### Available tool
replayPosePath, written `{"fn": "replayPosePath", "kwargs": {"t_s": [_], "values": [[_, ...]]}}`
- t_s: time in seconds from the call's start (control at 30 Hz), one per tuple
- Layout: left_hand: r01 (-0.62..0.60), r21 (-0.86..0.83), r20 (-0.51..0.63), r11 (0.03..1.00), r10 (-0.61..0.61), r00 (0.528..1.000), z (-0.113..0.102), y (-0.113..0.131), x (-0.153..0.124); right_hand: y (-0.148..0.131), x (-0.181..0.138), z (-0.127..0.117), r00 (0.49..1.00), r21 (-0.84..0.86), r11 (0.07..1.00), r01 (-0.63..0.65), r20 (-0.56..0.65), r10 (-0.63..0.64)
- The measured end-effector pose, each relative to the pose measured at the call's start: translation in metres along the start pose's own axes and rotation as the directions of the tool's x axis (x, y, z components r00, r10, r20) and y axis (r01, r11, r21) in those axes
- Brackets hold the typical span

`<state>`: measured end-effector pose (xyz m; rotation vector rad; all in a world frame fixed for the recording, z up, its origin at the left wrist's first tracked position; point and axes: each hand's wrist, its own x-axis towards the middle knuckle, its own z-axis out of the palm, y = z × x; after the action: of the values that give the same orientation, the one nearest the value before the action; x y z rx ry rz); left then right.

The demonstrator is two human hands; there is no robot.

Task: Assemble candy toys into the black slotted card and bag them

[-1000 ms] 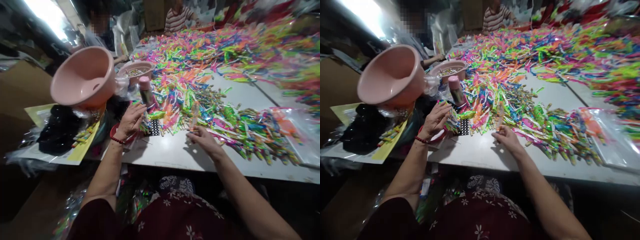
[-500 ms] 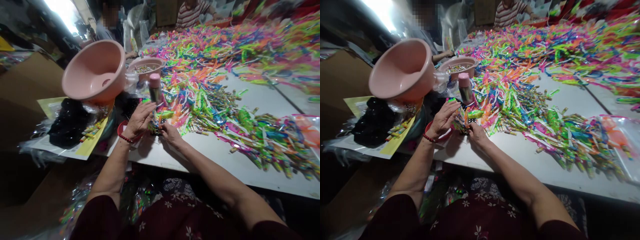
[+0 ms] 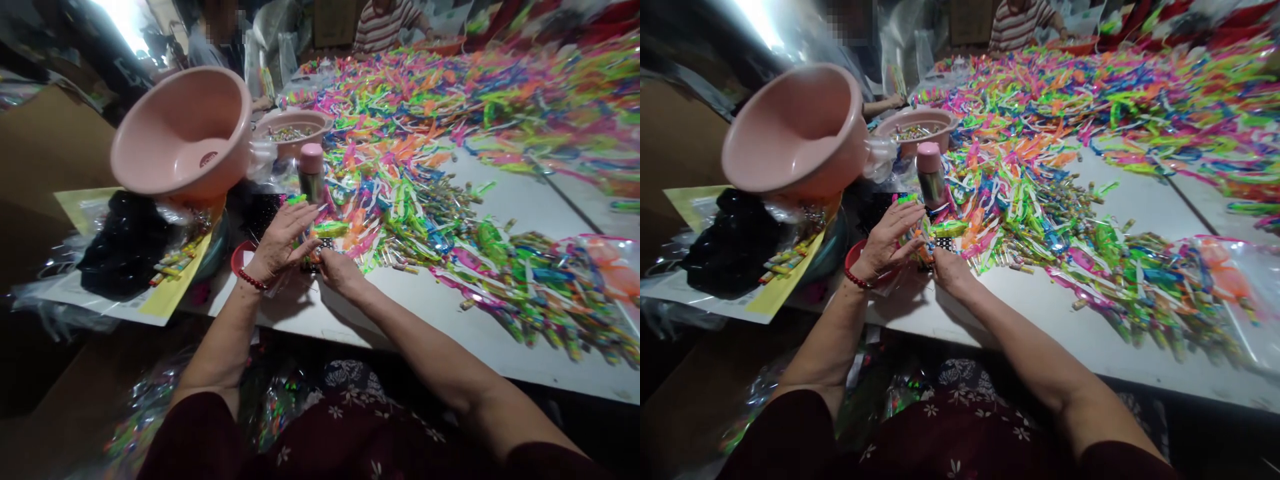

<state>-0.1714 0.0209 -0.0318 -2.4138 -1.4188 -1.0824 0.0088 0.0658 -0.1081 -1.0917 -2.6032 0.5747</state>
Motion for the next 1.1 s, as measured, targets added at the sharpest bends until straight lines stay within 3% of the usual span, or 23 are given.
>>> {"fn": "replayPosePath", "kwargs": {"t_s": [0.13,0.27,0.5,0.73,0.8,0.97,1.1], "values": [[0.025,-0.001,-0.046,1.000,-0.025,0.999,0.003,0.001,-0.001,0.000,-0.005,0.008,0.996,0.130,0.990,-0.056,-0.056,0.063],[0.038,-0.002,-0.031,0.999,-0.038,0.999,0.003,-0.005,-0.005,0.006,-0.006,0.022,0.992,0.184,0.983,0.029,-0.126,-0.006],[0.010,0.006,0.004,1.000,-0.010,1.000,0.002,-0.002,-0.002,0.006,-0.002,0.028,0.990,0.196,0.977,0.086,-0.128,-0.062],[0.158,0.135,-0.220,0.978,-0.126,0.967,0.005,0.009,0.004,0.007,-0.009,0.028,0.985,0.193,0.976,0.099,-0.155,-0.069],[0.219,0.146,-0.213,0.965,-0.185,0.959,0.003,0.011,0.002,0.007,-0.015,0.029,0.985,0.197,0.974,0.112,-0.153,-0.082],[0.311,0.102,-0.002,0.945,-0.313,0.950,-0.010,0.048,-0.013,0.008,-0.053,0.031,0.988,0.159,0.978,0.137,-0.098,-0.122],[0.348,0.061,0.018,0.935,-0.350,0.937,-0.011,0.095,-0.025,0.012,-0.097,0.031,0.970,0.075,0.971,0.228,-0.104,-0.220]]}}
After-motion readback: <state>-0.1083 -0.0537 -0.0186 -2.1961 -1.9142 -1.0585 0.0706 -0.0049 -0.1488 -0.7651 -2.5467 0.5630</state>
